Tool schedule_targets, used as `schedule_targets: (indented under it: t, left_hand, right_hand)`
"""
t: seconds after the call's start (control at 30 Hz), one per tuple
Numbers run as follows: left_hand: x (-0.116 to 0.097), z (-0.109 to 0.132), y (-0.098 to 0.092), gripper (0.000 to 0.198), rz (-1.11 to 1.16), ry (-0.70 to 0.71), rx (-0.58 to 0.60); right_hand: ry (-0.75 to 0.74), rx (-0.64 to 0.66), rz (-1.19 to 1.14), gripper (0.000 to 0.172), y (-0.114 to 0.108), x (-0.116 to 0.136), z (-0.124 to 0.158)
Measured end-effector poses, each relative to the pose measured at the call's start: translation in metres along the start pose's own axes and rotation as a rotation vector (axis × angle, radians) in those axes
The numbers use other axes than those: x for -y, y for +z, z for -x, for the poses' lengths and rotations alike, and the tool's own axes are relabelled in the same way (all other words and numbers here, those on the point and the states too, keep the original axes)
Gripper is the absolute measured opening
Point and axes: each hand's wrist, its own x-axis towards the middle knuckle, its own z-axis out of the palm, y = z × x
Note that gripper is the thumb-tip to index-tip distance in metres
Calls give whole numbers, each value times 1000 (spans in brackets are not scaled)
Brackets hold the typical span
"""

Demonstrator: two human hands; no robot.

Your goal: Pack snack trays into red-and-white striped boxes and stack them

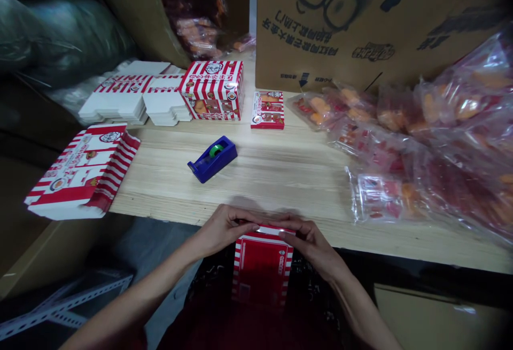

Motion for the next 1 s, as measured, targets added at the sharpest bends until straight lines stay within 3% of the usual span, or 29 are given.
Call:
schedule_targets:
  t: [0.13,0.3,0.43,0.67,0.83,1.0]
  left_hand:
    - [-1,7,1,18,-6,7,-19]
    - [-1,11,2,18,-29,-16,-28]
    - [0,9,-1,20,18,-57,-19]
    - [9,12,-7,19,76,-77,-41]
    - [10,14,-6,19,69,-75,-23]
    - [7,14,-4,17,63,-30,-11]
  right_hand:
    - [-22,14,112,23,-3,2,5]
    - [25,206,177,28,-15,16,3]
    - [105,267,197,30,-18,25,-9]
    - [68,120,91,27,-1,9,-15]
    - [-19,77,216,31,7,7,4]
    - [-66,115,384,38,1,11,27]
